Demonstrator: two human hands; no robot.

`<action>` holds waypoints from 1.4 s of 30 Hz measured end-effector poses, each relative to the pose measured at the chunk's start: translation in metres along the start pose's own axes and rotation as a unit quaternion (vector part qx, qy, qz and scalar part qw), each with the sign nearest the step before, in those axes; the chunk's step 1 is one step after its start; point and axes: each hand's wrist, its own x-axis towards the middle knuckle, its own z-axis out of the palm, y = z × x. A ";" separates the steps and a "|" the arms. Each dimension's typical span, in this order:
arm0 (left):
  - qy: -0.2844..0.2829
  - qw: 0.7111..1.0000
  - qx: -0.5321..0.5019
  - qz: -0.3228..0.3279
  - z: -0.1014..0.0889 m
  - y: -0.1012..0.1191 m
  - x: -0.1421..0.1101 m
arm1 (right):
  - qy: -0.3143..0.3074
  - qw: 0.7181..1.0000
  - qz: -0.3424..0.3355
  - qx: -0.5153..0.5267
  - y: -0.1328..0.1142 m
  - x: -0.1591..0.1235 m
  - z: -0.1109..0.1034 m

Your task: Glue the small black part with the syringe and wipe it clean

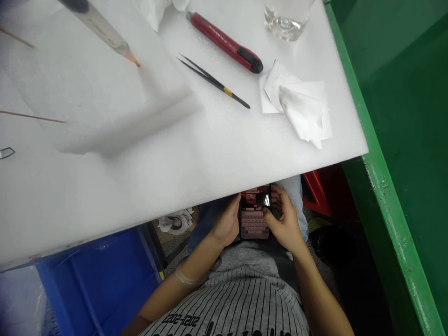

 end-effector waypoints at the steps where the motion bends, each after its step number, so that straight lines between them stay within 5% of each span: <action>1: 0.004 1.000 0.002 0.002 0.000 0.000 0.000 | -0.004 1.000 -0.006 -0.002 0.000 0.000 0.000; 42: -0.015 0.998 -0.022 -0.048 -0.006 -0.001 0.003 | -0.017 0.998 0.033 0.043 -0.003 -0.002 -0.002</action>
